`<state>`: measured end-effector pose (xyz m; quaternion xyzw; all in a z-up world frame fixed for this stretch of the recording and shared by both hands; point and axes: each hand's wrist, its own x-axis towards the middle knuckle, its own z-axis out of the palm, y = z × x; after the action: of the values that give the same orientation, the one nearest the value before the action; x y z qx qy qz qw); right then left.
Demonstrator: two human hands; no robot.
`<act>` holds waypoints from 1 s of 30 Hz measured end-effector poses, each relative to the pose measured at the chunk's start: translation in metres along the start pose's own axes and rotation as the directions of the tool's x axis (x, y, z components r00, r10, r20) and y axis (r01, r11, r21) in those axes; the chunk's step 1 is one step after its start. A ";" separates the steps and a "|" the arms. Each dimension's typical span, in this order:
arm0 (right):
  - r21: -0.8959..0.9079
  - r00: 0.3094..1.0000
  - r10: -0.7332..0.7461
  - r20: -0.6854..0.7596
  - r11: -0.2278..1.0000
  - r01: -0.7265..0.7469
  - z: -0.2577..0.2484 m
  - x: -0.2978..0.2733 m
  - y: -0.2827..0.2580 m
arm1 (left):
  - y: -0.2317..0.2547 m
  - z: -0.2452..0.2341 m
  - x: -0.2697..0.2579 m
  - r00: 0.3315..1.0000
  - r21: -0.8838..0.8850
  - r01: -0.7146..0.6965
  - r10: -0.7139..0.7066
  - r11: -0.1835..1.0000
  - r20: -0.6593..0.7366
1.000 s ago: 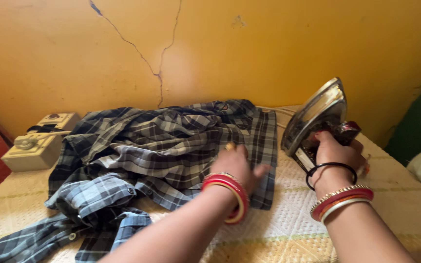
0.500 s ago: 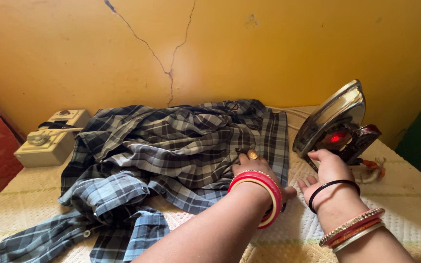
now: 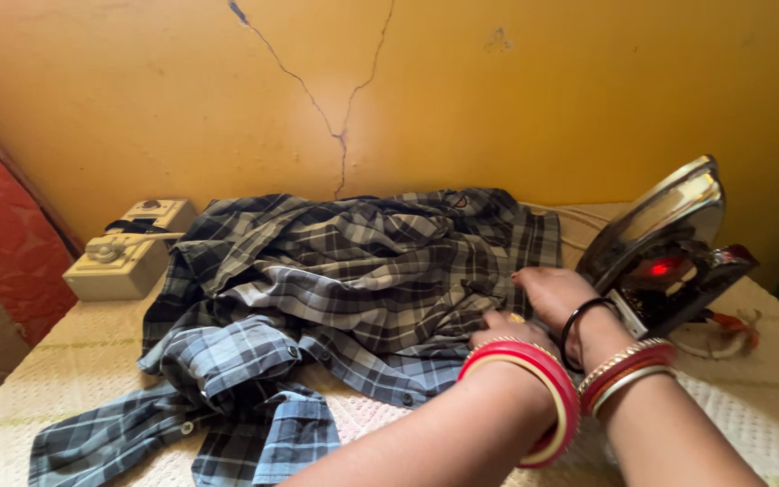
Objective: The person irons a plaid shirt on a table using a hot iron, smoothing the fabric with their hands. They then fold the shirt into a compact bundle.
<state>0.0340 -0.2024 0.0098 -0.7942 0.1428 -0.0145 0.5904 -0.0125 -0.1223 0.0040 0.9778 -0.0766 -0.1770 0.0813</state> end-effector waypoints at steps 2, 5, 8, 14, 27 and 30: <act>-0.106 0.999 -0.042 0.030 0.993 0.045 0.011 0.008 0.000 | -0.002 0.004 0.005 0.993 -0.218 0.112 -0.101 0.969 0.060; -0.235 0.998 -0.041 0.050 0.971 0.052 0.016 0.014 -0.004 | -0.014 0.002 -0.011 0.980 0.026 -0.160 0.162 0.987 -0.115; -0.238 0.995 -0.068 0.068 0.968 0.082 0.023 0.015 -0.011 | -0.030 -0.010 -0.036 0.940 0.045 -0.252 0.256 0.967 -0.227; -0.169 0.996 -0.061 0.068 0.983 0.072 0.019 0.015 -0.019 | -0.044 -0.043 -0.073 0.922 0.026 -0.285 0.282 0.958 -0.266; 0.048 0.968 -0.240 -0.073 0.969 0.244 0.011 -0.003 -0.041 | -0.134 -0.063 -0.064 0.947 -0.687 0.018 -0.234 0.726 -0.222; 0.059 0.974 -0.158 -0.160 0.984 0.170 0.019 -0.025 -0.053 | -0.153 -0.057 -0.060 0.984 -0.829 0.069 -0.174 0.555 -0.034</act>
<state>0.0246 -0.1647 0.0580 -0.7780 0.1216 -0.1299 0.6025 -0.0294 0.0452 0.0483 0.8378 0.0874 -0.1423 0.5198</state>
